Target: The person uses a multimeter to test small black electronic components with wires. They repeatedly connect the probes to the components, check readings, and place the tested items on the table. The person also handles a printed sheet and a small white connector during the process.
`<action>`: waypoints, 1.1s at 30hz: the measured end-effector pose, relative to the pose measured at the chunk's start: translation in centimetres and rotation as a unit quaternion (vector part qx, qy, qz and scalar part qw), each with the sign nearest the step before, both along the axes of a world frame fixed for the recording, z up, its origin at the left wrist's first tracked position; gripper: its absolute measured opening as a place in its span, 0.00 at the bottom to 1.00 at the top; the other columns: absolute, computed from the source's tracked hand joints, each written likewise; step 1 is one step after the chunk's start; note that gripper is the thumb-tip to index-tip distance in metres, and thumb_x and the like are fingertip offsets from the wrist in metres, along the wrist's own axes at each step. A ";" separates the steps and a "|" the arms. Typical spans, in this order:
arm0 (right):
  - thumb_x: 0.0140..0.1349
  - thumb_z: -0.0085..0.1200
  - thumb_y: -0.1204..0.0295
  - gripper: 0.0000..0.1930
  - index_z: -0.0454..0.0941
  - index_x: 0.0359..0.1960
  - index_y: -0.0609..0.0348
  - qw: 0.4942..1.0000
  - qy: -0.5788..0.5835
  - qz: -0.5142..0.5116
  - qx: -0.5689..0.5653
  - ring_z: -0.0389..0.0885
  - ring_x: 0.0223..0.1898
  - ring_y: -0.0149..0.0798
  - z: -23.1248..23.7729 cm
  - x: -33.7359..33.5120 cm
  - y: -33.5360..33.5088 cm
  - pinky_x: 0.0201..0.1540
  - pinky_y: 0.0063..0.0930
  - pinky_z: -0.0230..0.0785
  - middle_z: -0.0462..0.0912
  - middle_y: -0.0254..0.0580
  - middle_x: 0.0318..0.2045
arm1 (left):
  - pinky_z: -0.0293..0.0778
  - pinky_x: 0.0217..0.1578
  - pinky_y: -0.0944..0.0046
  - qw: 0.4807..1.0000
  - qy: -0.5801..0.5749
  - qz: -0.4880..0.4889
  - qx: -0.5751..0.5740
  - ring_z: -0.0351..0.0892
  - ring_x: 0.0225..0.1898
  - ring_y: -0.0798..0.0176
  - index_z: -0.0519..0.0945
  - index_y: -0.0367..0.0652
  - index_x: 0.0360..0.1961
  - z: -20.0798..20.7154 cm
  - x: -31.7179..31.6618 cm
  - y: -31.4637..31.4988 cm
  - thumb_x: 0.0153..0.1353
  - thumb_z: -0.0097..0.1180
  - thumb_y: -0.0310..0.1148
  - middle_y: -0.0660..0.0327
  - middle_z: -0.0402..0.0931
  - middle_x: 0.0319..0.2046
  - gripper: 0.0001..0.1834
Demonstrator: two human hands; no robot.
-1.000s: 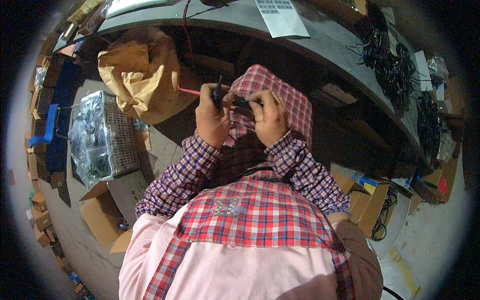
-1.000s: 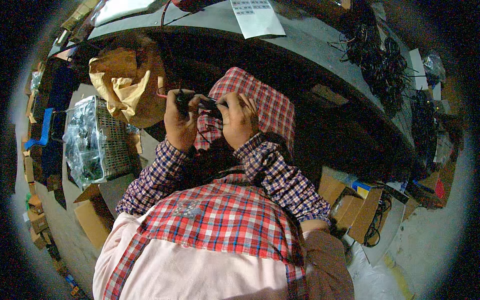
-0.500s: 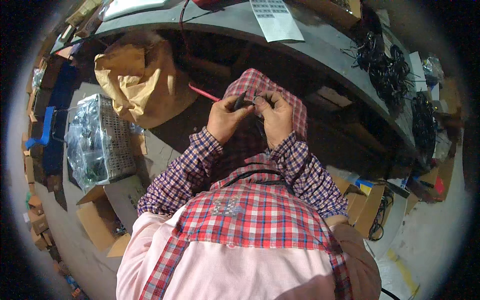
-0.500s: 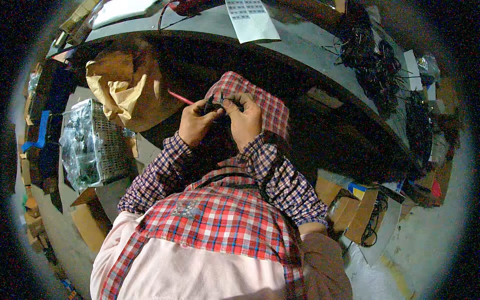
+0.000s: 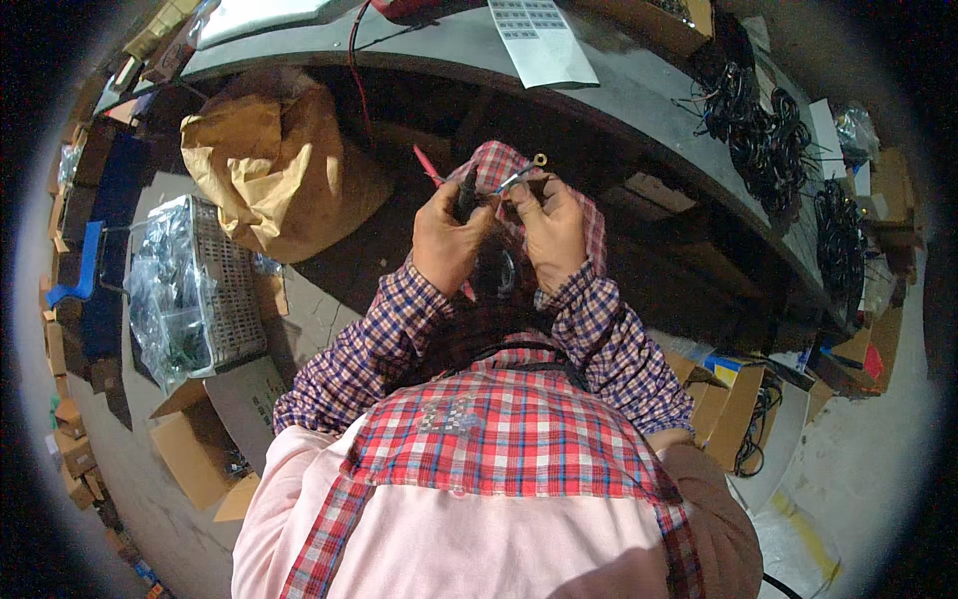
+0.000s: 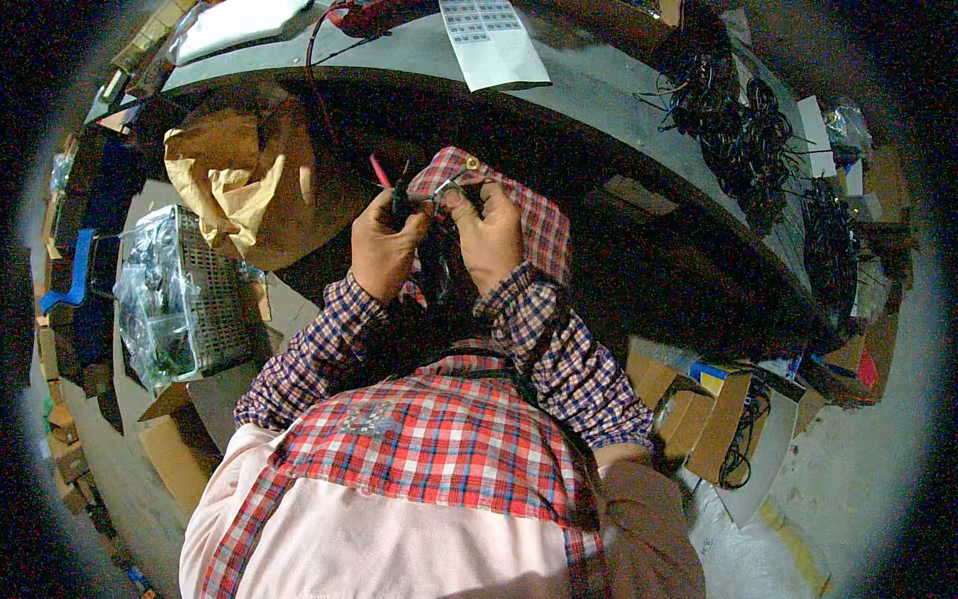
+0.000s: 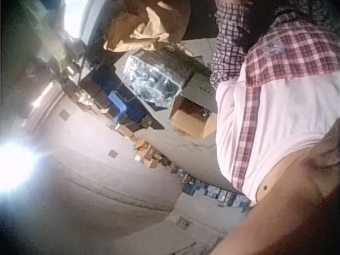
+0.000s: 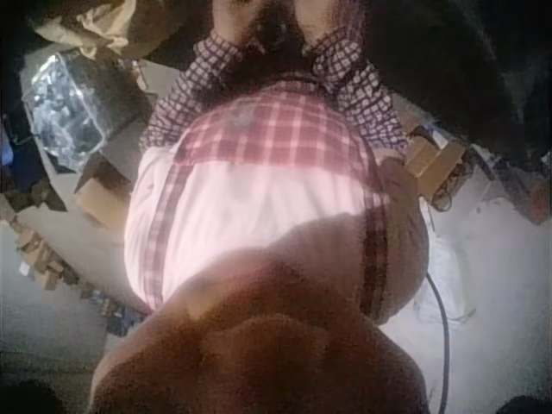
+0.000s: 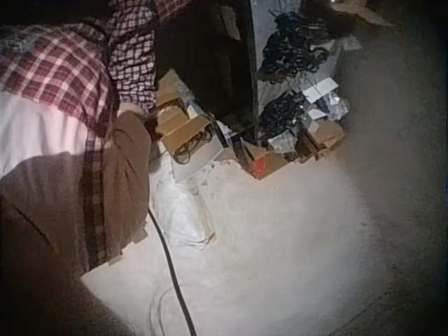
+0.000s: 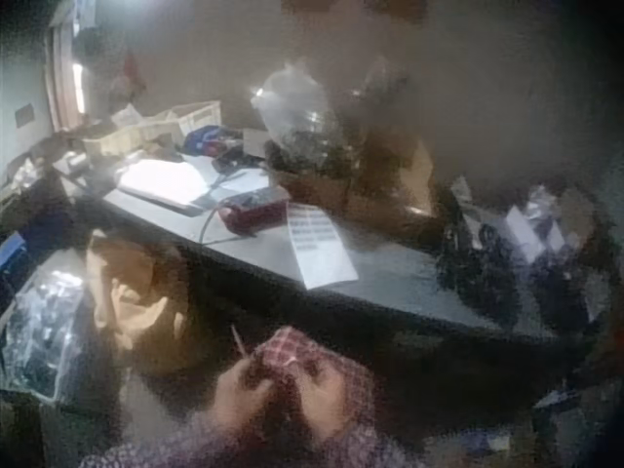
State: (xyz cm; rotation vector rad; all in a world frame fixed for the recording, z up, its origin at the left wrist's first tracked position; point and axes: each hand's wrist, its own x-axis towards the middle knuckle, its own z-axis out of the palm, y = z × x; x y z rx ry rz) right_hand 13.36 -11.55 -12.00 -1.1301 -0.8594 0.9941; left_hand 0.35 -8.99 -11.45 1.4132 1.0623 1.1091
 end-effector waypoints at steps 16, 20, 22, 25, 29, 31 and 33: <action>0.65 0.47 0.77 0.02 0.70 0.35 0.63 0.988 -0.113 0.103 0.029 0.75 0.30 0.28 2.6 1.9 -0.5 0.37 0.23 0.69 0.77 0.36 0.25 | 0.72 0.30 0.56 0.928 0.286 0.061 0.229 0.78 0.33 0.47 0.71 0.40 0.42 7.6 -4.5 -0.3 0.63 0.51 0.30 0.50 0.77 0.29 0.09; 0.66 0.46 0.76 0.03 0.69 0.37 0.63 0.971 -0.205 0.119 -0.009 0.73 0.29 0.25 2.7 1.8 -1.1 0.35 0.20 0.67 0.73 0.33 0.24 | 0.73 0.29 0.59 0.842 0.384 0.049 0.376 0.77 0.31 0.54 0.76 0.45 0.37 9.1 -5.3 -0.2 0.55 0.57 0.29 0.59 0.77 0.28 0.08; 0.66 0.46 0.76 0.03 0.70 0.38 0.63 0.970 -0.210 0.121 -0.017 0.72 0.29 0.25 2.6 1.5 -1.2 0.35 0.20 0.66 0.73 0.32 0.24 | 0.73 0.30 0.60 0.828 0.419 0.040 0.371 0.76 0.32 0.56 0.77 0.46 0.38 9.0 -5.2 -0.5 0.54 0.58 0.30 0.61 0.77 0.29 0.10; 0.65 0.47 0.75 0.03 0.71 0.36 0.61 0.978 -0.175 0.118 0.009 0.74 0.28 0.27 2.3 1.3 -1.1 0.34 0.24 0.68 0.74 0.33 0.23 | 0.74 0.32 0.59 0.842 0.422 0.014 0.337 0.77 0.34 0.52 0.77 0.46 0.40 8.9 -5.1 -0.9 0.55 0.58 0.30 0.58 0.78 0.32 0.10; 0.66 0.48 0.73 0.04 0.70 0.38 0.61 0.983 -0.119 0.137 0.003 0.72 0.30 0.26 1.7 1.3 -1.0 0.36 0.23 0.67 0.74 0.32 0.26 | 0.73 0.31 0.59 0.855 0.396 0.023 0.333 0.77 0.32 0.53 0.78 0.46 0.39 8.3 -4.9 -0.7 0.55 0.58 0.30 0.58 0.78 0.29 0.09; 0.66 0.48 0.73 0.05 0.70 0.38 0.61 0.985 -0.101 0.141 0.001 0.72 0.31 0.25 1.7 1.2 -0.8 0.37 0.22 0.66 0.73 0.32 0.26 | 0.73 0.30 0.59 0.860 0.391 0.026 0.327 0.77 0.31 0.54 0.78 0.46 0.38 8.2 -4.7 -0.7 0.55 0.58 0.30 0.58 0.77 0.28 0.09; 0.66 0.49 0.73 0.05 0.70 0.38 0.61 0.986 -0.091 0.142 -0.008 0.71 0.31 0.25 2.1 1.0 -1.0 0.37 0.21 0.66 0.73 0.32 0.26 | 0.73 0.30 0.59 0.860 0.388 0.027 0.331 0.77 0.30 0.54 0.78 0.46 0.38 8.1 -4.6 -0.6 0.55 0.58 0.30 0.58 0.77 0.27 0.08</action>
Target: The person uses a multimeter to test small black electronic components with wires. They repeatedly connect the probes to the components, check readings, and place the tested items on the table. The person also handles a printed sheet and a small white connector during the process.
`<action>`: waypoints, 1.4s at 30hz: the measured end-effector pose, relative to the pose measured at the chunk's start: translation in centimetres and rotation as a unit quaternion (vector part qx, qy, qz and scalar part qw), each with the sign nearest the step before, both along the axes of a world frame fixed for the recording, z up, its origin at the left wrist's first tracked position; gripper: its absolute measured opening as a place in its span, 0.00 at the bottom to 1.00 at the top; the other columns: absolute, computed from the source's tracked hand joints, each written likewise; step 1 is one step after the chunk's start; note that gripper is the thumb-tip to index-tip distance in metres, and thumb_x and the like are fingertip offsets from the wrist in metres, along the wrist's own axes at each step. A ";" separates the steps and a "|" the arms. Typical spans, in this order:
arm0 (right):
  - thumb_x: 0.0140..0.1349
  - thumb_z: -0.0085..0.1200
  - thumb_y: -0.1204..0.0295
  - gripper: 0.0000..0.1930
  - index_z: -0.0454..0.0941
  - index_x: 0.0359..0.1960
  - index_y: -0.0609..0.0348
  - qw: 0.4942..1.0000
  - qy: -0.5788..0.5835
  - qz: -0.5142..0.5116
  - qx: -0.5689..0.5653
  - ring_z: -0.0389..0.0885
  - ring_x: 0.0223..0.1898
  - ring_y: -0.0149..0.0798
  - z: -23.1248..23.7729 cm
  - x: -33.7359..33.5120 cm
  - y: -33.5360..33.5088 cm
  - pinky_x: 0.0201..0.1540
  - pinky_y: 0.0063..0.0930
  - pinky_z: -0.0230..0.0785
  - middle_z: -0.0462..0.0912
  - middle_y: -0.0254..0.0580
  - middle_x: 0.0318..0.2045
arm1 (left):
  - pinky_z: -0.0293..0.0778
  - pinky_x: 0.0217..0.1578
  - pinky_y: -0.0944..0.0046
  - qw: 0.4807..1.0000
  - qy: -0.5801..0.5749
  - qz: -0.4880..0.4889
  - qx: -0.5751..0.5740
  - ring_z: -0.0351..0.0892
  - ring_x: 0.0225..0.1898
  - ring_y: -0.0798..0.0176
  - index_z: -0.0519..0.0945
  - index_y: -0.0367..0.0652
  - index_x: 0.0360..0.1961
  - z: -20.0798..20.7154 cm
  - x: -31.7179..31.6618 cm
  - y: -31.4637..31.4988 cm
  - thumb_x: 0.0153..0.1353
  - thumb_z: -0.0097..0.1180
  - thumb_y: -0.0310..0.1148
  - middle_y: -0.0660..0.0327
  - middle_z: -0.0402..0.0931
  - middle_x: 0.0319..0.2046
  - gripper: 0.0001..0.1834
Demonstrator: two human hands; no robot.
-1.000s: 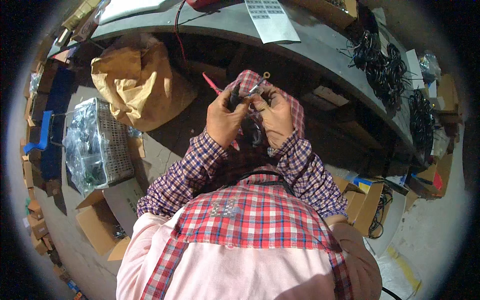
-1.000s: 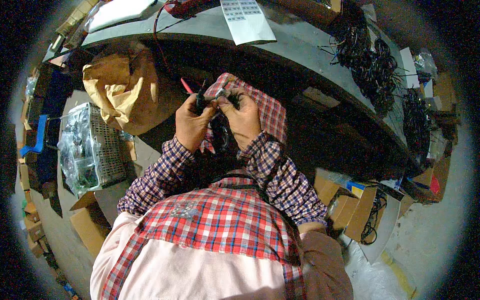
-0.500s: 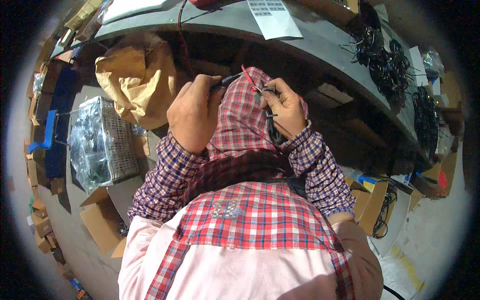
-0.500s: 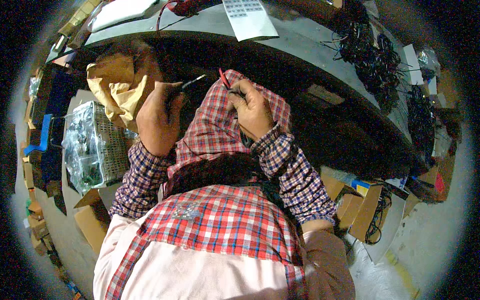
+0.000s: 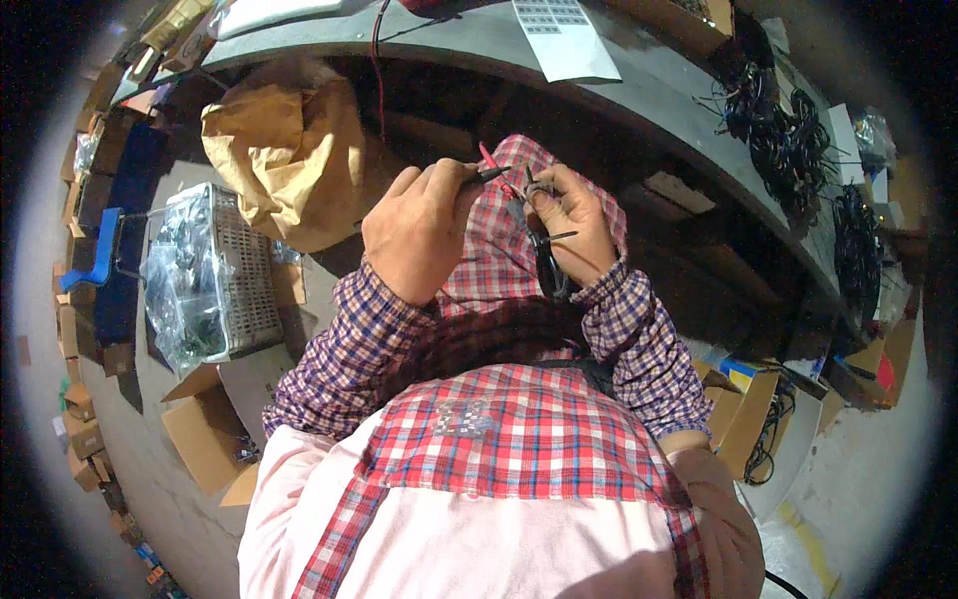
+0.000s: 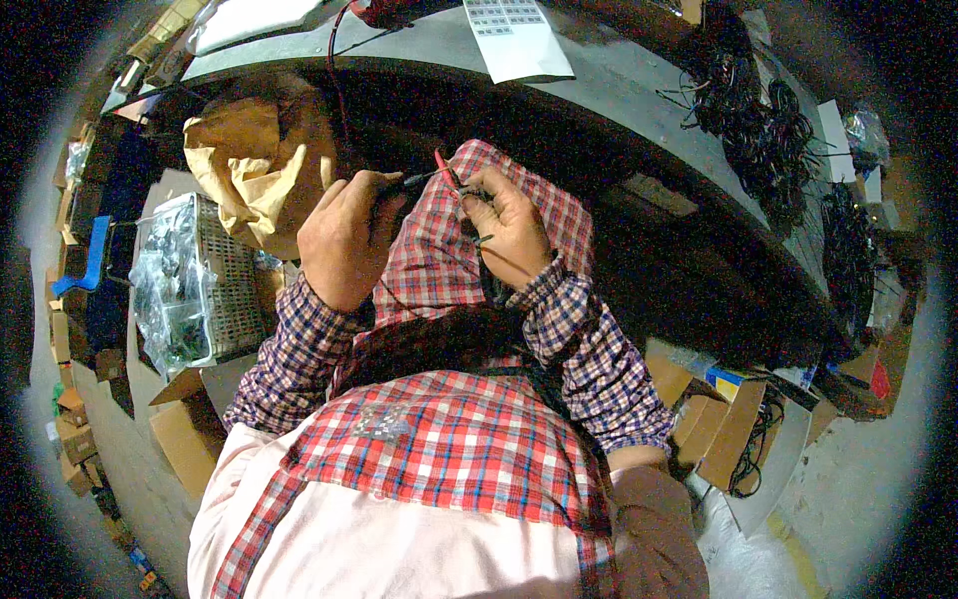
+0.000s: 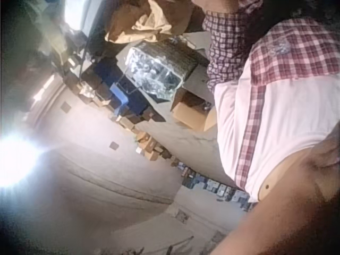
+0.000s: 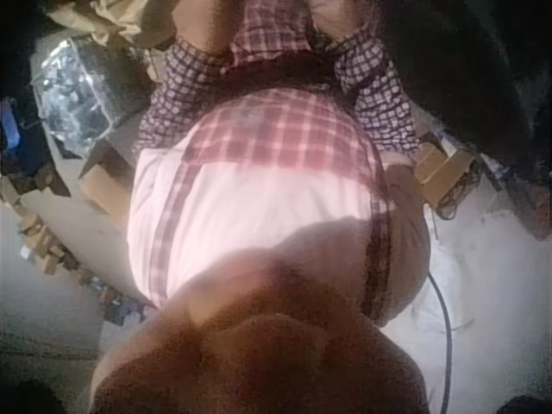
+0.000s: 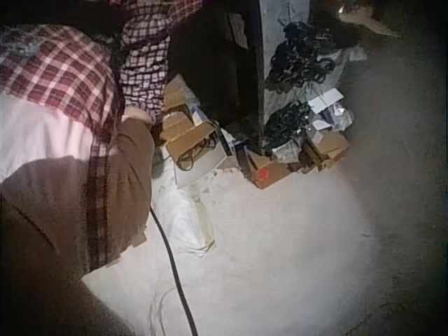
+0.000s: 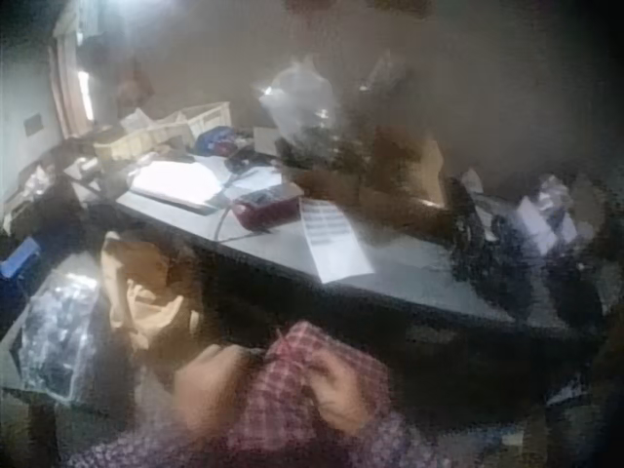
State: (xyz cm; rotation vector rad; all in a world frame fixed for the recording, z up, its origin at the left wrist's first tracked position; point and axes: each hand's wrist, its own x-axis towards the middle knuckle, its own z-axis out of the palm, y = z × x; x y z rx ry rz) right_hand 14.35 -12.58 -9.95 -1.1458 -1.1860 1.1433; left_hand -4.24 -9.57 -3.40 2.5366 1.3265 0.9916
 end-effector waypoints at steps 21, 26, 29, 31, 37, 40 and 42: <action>0.62 0.48 0.77 0.03 0.71 0.36 0.62 0.989 -0.142 0.013 -0.035 0.73 0.29 0.27 0.6 0.2 1.7 0.34 0.23 0.67 0.75 0.35 0.25 | 0.73 0.33 0.58 0.990 -0.079 0.025 -0.115 0.77 0.33 0.47 0.78 0.40 0.40 -1.3 -0.2 1.2 0.52 0.58 0.24 0.51 0.76 0.30 0.12; 0.61 0.50 0.77 0.07 0.71 0.40 0.62 0.988 -0.149 0.021 -0.020 0.79 0.29 0.36 -0.6 0.6 1.8 0.33 0.31 0.69 0.77 0.46 0.27 | 0.73 0.33 0.56 0.988 -0.064 0.013 -0.142 0.77 0.33 0.47 0.78 0.40 0.40 -1.7 -0.4 1.9 0.53 0.57 0.24 0.51 0.76 0.30 0.12; 0.62 0.51 0.76 0.07 0.71 0.40 0.62 0.992 -0.121 0.023 -0.005 0.79 0.27 0.35 -1.4 0.8 1.8 0.31 0.29 0.70 0.77 0.45 0.26 | 0.73 0.31 0.57 0.990 -0.054 0.006 -0.133 0.77 0.32 0.49 0.78 0.41 0.40 -1.9 -0.2 2.1 0.52 0.59 0.25 0.52 0.76 0.29 0.12; 0.62 0.51 0.77 0.05 0.71 0.38 0.62 0.994 -0.103 0.024 -0.033 0.78 0.27 0.33 -0.7 0.8 1.7 0.30 0.28 0.70 0.77 0.43 0.25 | 0.73 0.31 0.59 0.988 -0.055 0.015 -0.141 0.77 0.31 0.50 0.79 0.41 0.39 -1.5 0.1 2.2 0.51 0.60 0.25 0.52 0.76 0.28 0.12; 0.65 0.49 0.74 0.05 0.70 0.37 0.62 0.992 -0.102 0.046 -0.051 0.77 0.30 0.27 -0.4 1.3 2.0 0.35 0.24 0.72 0.77 0.36 0.28 | 0.73 0.30 0.59 0.989 -0.054 0.008 -0.137 0.76 0.30 0.49 0.79 0.40 0.39 -1.6 0.3 2.6 0.50 0.61 0.25 0.52 0.76 0.28 0.12; 0.62 0.51 0.77 0.04 0.71 0.38 0.62 0.992 -0.117 0.030 -0.032 0.77 0.28 0.32 -1.1 1.5 1.9 0.32 0.27 0.70 0.76 0.41 0.26 | 0.73 0.30 0.59 0.988 -0.043 0.010 -0.148 0.76 0.30 0.50 0.79 0.40 0.39 -1.4 0.6 2.6 0.51 0.60 0.25 0.52 0.77 0.28 0.12; 0.61 0.52 0.78 0.05 0.71 0.38 0.61 0.992 -0.119 0.022 -0.029 0.77 0.27 0.35 -1.1 1.5 1.9 0.31 0.29 0.69 0.76 0.43 0.26 | 0.73 0.30 0.59 0.987 -0.041 0.011 -0.153 0.76 0.30 0.49 0.79 0.40 0.39 -1.3 0.7 2.6 0.51 0.60 0.25 0.52 0.77 0.28 0.12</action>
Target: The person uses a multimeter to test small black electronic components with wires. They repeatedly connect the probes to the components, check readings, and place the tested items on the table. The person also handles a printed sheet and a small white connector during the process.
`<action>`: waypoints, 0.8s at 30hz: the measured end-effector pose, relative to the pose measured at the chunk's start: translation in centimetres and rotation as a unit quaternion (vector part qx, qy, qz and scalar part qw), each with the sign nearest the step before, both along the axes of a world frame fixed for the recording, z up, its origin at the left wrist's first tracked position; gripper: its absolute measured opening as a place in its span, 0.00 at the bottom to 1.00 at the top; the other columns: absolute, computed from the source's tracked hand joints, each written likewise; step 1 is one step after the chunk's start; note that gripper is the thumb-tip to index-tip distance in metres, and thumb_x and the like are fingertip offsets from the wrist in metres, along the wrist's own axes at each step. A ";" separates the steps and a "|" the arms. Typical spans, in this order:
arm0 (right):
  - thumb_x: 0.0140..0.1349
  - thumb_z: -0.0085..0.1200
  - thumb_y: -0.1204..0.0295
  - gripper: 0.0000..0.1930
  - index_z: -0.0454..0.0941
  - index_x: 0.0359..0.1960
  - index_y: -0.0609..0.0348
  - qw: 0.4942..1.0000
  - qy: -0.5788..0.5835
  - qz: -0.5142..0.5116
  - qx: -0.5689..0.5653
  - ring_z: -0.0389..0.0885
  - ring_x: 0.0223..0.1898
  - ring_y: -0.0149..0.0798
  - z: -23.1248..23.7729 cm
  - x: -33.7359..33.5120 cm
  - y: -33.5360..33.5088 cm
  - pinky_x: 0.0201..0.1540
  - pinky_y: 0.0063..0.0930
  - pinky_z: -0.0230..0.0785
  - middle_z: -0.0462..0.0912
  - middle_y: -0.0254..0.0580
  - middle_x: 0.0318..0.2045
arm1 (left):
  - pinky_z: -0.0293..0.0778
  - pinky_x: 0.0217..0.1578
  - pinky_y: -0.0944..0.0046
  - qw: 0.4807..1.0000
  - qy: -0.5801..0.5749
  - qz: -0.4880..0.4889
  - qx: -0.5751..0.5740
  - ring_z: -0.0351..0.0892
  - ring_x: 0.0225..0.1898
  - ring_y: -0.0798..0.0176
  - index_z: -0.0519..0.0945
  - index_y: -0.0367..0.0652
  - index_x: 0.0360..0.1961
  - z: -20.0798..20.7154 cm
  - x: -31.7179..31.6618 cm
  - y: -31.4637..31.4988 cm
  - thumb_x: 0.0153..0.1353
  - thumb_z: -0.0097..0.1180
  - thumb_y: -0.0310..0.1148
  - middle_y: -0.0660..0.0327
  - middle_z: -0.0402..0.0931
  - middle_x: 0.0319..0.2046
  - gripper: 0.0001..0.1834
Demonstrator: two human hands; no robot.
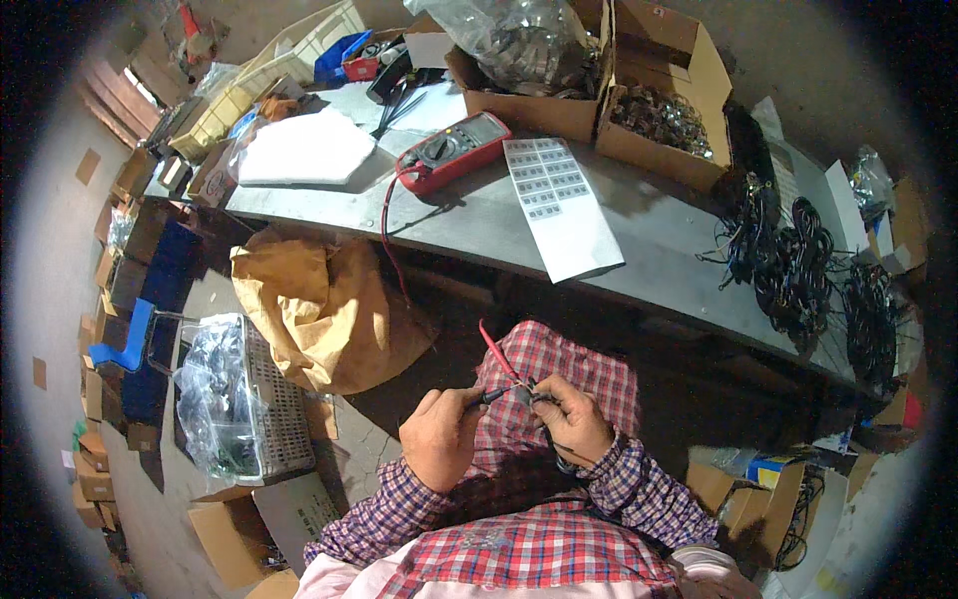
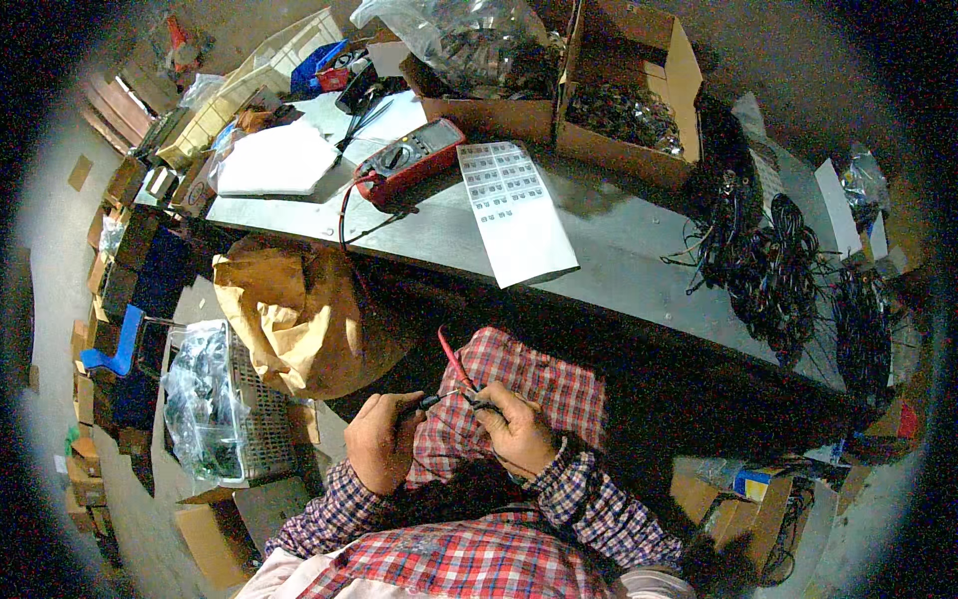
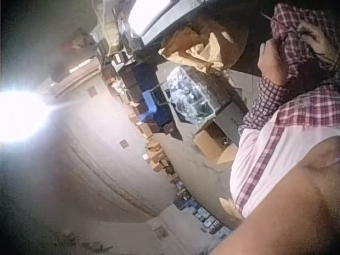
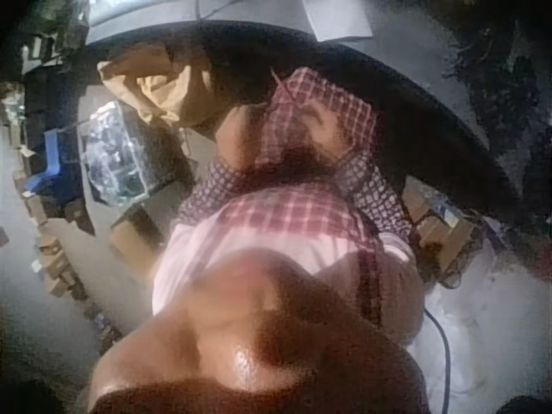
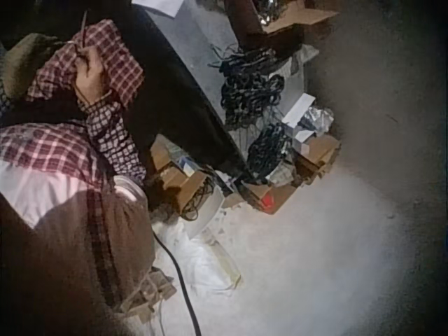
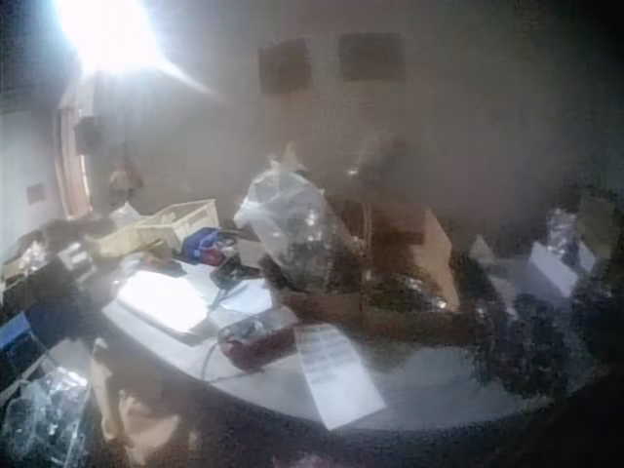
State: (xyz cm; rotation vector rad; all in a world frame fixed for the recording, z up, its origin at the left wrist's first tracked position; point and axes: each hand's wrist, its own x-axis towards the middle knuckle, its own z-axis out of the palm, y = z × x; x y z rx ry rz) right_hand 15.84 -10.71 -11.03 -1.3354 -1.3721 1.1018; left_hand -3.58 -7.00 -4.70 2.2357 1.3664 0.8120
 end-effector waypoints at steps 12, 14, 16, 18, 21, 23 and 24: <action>0.60 0.48 0.79 0.05 0.71 0.38 0.62 0.999 -0.042 -0.014 0.005 0.79 0.30 0.35 1.2 -0.4 -0.3 0.33 0.28 0.70 0.76 0.42 0.25 | 0.72 0.27 0.59 0.998 -0.018 0.000 0.065 0.75 0.28 0.52 0.79 0.41 0.36 -0.2 0.1 -0.2 0.49 0.62 0.25 0.56 0.75 0.26 0.11; 0.59 0.47 0.80 0.06 0.71 0.39 0.64 0.999 0.047 -0.010 -0.016 0.75 0.31 0.31 0.6 -0.2 -0.1 0.35 0.25 0.69 0.74 0.37 0.26 | 0.72 0.29 0.57 0.999 0.009 -0.051 0.010 0.76 0.30 0.50 0.76 0.43 0.35 -2.3 -0.9 -0.3 0.49 0.62 0.29 0.55 0.74 0.27 0.11; 0.61 0.47 0.80 0.03 0.70 0.36 0.62 0.985 0.168 -0.023 -0.020 0.72 0.28 0.26 0.3 0.3 -0.4 0.32 0.22 0.67 0.73 0.33 0.24 | 0.73 0.30 0.56 0.989 0.067 -0.114 -0.066 0.77 0.32 0.49 0.74 0.44 0.33 -3.8 -2.1 -0.8 0.47 0.65 0.36 0.55 0.74 0.27 0.15; 0.66 0.46 0.76 0.02 0.69 0.38 0.60 0.967 0.253 0.017 0.018 0.70 0.27 0.26 0.0 1.7 -1.0 0.33 0.21 0.65 0.71 0.31 0.23 | 0.76 0.31 0.60 0.992 0.018 -0.091 -0.086 0.80 0.32 0.50 0.75 0.43 0.36 -4.7 -4.1 -1.5 0.43 0.66 0.28 0.55 0.77 0.30 0.17; 0.67 0.46 0.71 0.06 0.70 0.43 0.55 0.931 0.358 0.061 0.045 0.69 0.26 0.29 -1.0 3.0 -1.7 0.37 0.27 0.65 0.69 0.32 0.21 | 0.74 0.29 0.64 0.989 -0.112 0.056 -0.079 0.82 0.29 0.60 0.77 0.41 0.37 -6.7 -5.7 -0.2 0.59 0.56 0.29 0.55 0.79 0.29 0.06; 0.67 0.46 0.71 0.07 0.71 0.45 0.52 0.922 0.368 0.116 0.022 0.67 0.26 0.29 -2.0 4.1 -2.1 0.40 0.32 0.66 0.69 0.33 0.25 | 0.74 0.30 0.65 0.993 -0.116 0.028 0.007 0.80 0.28 0.58 0.78 0.45 0.44 -6.9 -4.4 1.3 0.62 0.52 0.28 0.55 0.80 0.32 0.10; 0.67 0.47 0.70 0.07 0.71 0.45 0.52 0.914 0.383 0.135 0.005 0.68 0.26 0.29 -2.8 4.3 -2.1 0.39 0.31 0.66 0.69 0.33 0.25 | 0.74 0.37 0.65 0.999 0.000 -0.027 0.033 0.78 0.39 0.56 0.78 0.49 0.47 -6.6 -3.9 1.8 0.55 0.56 0.26 0.58 0.79 0.39 0.16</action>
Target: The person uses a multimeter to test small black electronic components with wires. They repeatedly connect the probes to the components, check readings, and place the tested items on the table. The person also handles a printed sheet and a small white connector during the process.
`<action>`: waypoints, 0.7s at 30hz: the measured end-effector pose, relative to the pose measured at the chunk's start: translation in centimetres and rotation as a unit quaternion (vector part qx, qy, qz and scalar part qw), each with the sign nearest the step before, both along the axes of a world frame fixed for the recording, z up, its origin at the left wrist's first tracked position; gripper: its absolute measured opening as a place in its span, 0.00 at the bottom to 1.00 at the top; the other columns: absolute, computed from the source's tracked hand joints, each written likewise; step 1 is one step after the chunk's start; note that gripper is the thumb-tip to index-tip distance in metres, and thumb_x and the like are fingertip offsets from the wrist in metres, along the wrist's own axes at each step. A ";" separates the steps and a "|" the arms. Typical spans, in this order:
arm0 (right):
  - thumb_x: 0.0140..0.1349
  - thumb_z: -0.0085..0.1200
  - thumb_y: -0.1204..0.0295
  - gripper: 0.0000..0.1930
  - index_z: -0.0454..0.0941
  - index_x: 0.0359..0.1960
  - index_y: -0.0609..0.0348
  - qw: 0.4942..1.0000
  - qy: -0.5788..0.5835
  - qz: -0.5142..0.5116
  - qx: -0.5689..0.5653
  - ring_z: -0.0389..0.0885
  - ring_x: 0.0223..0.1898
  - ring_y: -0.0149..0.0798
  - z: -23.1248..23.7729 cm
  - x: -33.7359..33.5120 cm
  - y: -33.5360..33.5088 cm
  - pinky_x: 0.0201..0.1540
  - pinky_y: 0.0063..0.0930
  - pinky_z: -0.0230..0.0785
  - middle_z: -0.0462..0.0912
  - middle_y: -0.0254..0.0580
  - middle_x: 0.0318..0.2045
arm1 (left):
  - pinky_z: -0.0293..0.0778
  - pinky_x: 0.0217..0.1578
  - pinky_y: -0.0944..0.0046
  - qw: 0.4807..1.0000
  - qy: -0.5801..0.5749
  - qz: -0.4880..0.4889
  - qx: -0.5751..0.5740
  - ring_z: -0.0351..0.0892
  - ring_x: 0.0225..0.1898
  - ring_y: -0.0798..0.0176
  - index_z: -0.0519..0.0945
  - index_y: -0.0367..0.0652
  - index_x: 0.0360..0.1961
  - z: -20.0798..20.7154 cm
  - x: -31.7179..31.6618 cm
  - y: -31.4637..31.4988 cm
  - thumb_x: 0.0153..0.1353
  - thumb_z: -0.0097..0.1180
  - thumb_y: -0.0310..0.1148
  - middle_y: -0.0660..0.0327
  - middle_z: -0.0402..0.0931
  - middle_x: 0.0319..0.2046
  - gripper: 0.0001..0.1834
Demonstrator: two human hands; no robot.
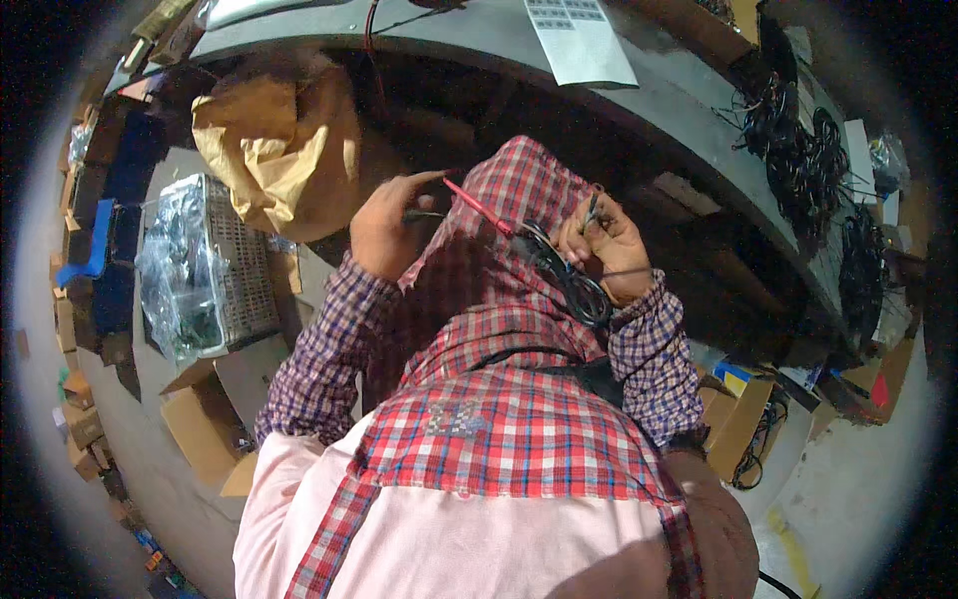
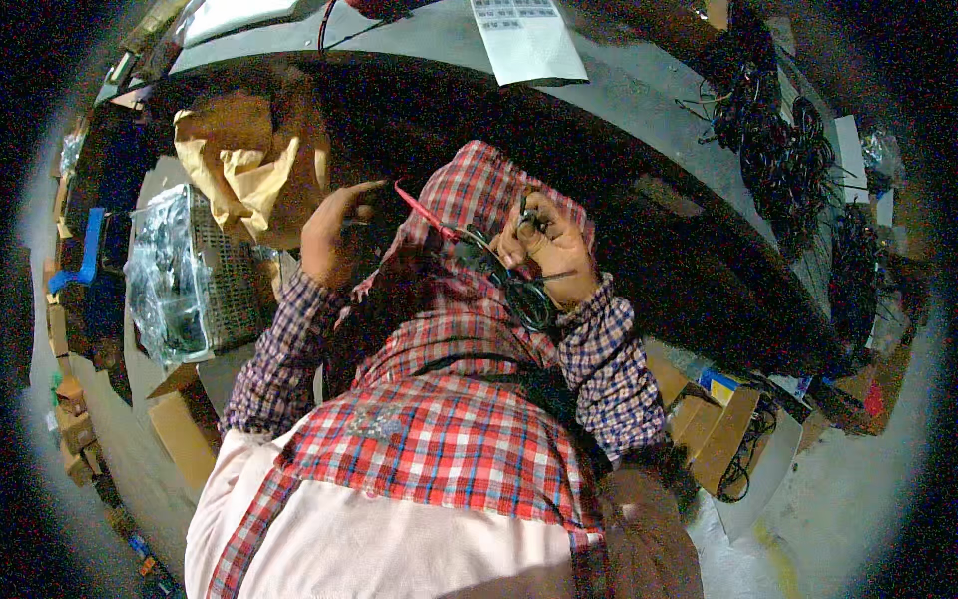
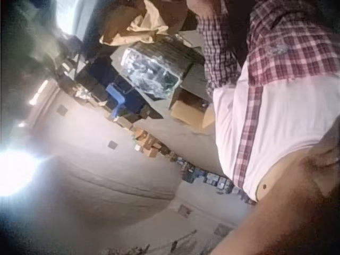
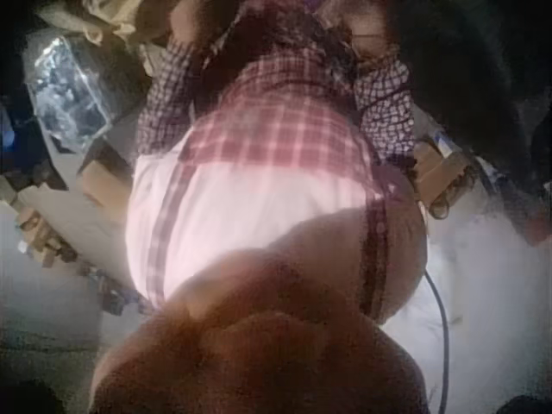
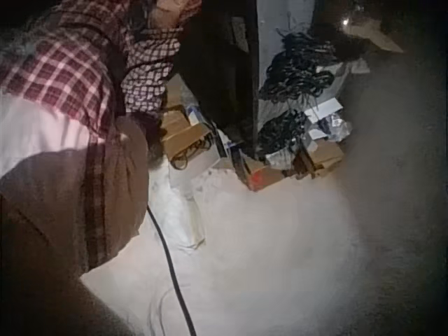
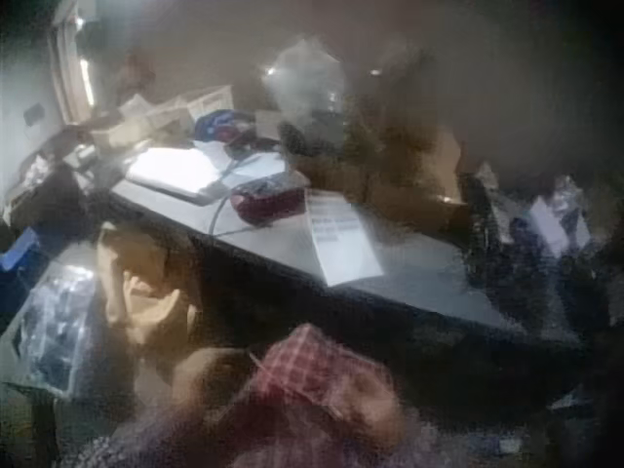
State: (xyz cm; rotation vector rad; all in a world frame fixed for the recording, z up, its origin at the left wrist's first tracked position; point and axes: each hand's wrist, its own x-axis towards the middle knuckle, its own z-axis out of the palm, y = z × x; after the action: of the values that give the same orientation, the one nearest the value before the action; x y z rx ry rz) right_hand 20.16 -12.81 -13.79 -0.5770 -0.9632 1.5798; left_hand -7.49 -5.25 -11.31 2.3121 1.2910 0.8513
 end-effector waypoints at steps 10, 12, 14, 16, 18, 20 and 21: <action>0.70 0.41 0.64 0.12 0.66 0.44 0.61 0.833 -0.538 0.001 -0.134 0.72 0.40 0.30 -1.9 -0.1 -3.1 0.45 0.27 0.65 0.75 0.38 0.42 | 0.62 0.50 0.55 0.969 0.124 -0.130 0.168 0.71 0.43 0.58 0.76 0.53 0.38 -4.1 2.3 -0.3 0.50 0.52 0.30 0.65 0.73 0.35 0.12; 0.69 0.41 0.66 0.12 0.62 0.46 0.62 0.778 -0.611 -0.110 -0.093 0.77 0.36 0.48 -2.1 -2.7 -4.0 0.37 0.35 0.67 0.76 0.54 0.36 | 0.64 0.48 0.57 0.959 0.141 -0.147 0.196 0.71 0.42 0.59 0.76 0.53 0.38 -3.0 2.3 -0.8 0.50 0.52 0.30 0.65 0.73 0.34 0.12; 0.68 0.41 0.69 0.11 0.60 0.46 0.61 0.734 -0.642 -0.195 -0.099 0.78 0.31 0.61 -0.7 -4.8 -3.9 0.29 0.48 0.66 0.76 0.64 0.28 | 0.65 0.46 0.57 0.961 0.159 -0.143 0.175 0.71 0.40 0.59 0.75 0.52 0.36 -1.8 1.8 -1.3 0.50 0.52 0.30 0.65 0.72 0.32 0.11; 0.67 0.41 0.69 0.11 0.60 0.45 0.61 0.677 -0.704 -0.192 -0.091 0.77 0.29 0.63 1.5 -5.0 -3.7 0.27 0.51 0.65 0.77 0.64 0.25 | 0.66 0.44 0.58 0.963 0.157 -0.131 0.174 0.71 0.38 0.59 0.74 0.51 0.33 -0.2 0.7 -1.7 0.49 0.53 0.31 0.65 0.70 0.30 0.08; 0.67 0.41 0.68 0.11 0.60 0.45 0.61 0.626 -0.750 -0.184 -0.110 0.77 0.26 0.64 2.1 -4.1 -3.5 0.26 0.55 0.64 0.77 0.64 0.22 | 0.67 0.42 0.58 0.962 0.180 -0.047 0.201 0.71 0.38 0.58 0.75 0.51 0.34 1.4 -1.8 -1.1 0.50 0.53 0.31 0.64 0.71 0.30 0.08; 0.65 0.41 0.69 0.13 0.60 0.48 0.61 0.607 -0.761 -0.226 -0.047 0.76 0.27 0.66 -0.3 -0.8 -4.1 0.27 0.56 0.63 0.76 0.66 0.23 | 0.68 0.40 0.57 0.969 0.153 0.038 0.188 0.74 0.39 0.54 0.76 0.49 0.39 2.1 -6.0 0.5 0.54 0.54 0.34 0.61 0.75 0.33 0.10; 0.66 0.41 0.69 0.13 0.60 0.48 0.61 0.623 -0.744 -0.220 -0.104 0.75 0.29 0.68 0.6 0.0 -4.3 0.28 0.57 0.62 0.76 0.67 0.23 | 0.70 0.40 0.56 0.977 0.104 0.076 0.171 0.75 0.40 0.52 0.75 0.47 0.41 1.8 -8.1 1.6 0.57 0.54 0.35 0.58 0.76 0.35 0.11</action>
State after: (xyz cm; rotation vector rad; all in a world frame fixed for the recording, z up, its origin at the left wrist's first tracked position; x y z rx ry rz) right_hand 20.20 -17.16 -13.22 -2.2767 -1.5691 0.4377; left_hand -15.59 -3.60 -9.49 2.6541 1.5292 0.9668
